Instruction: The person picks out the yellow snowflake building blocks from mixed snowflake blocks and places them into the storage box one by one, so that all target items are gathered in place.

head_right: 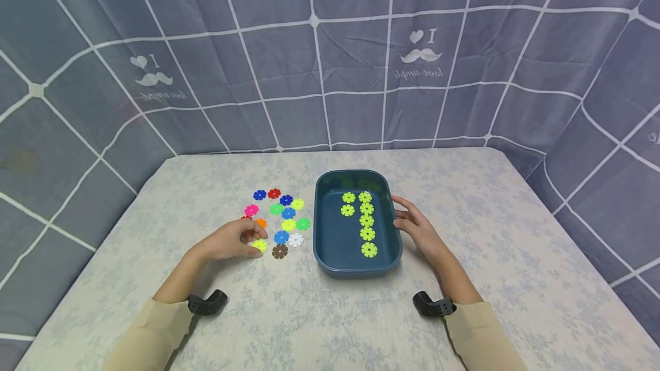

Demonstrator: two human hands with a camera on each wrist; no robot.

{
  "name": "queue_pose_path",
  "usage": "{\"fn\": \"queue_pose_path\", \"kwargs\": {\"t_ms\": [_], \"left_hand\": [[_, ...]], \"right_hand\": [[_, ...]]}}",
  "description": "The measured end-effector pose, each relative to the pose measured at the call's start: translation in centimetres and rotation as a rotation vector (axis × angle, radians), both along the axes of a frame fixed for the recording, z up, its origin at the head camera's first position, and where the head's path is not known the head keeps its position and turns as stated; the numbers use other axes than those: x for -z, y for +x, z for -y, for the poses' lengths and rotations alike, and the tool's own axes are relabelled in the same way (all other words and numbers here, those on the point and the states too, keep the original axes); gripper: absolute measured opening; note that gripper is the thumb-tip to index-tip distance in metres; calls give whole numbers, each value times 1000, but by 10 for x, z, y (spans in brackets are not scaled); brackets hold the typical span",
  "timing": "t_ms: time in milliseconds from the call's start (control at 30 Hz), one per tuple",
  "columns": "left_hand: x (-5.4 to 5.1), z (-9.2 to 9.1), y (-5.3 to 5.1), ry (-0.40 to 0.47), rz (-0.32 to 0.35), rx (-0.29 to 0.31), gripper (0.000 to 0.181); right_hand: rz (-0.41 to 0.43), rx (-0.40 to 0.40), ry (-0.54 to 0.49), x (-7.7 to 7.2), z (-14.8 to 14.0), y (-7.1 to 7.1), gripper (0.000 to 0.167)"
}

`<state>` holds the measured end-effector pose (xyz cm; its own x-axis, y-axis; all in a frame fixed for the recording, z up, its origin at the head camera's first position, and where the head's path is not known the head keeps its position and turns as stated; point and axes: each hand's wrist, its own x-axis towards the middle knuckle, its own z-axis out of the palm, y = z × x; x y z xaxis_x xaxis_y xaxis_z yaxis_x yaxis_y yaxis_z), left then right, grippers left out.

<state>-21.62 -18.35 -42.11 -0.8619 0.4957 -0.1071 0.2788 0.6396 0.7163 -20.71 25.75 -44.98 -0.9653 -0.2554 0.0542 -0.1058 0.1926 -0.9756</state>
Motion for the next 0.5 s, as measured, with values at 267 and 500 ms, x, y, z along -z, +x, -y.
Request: {"fn": "queue_pose_path", "kwargs": {"t_ms": [267,500], "left_hand": [[0,-2,0,-18,-6,-14,25],[0,-2,1,-23,-15,-24,25]], "right_hand": [[-6,-3,-2,-1,0,1,57],[6,-2,-6,-1,0,1,58]]}}
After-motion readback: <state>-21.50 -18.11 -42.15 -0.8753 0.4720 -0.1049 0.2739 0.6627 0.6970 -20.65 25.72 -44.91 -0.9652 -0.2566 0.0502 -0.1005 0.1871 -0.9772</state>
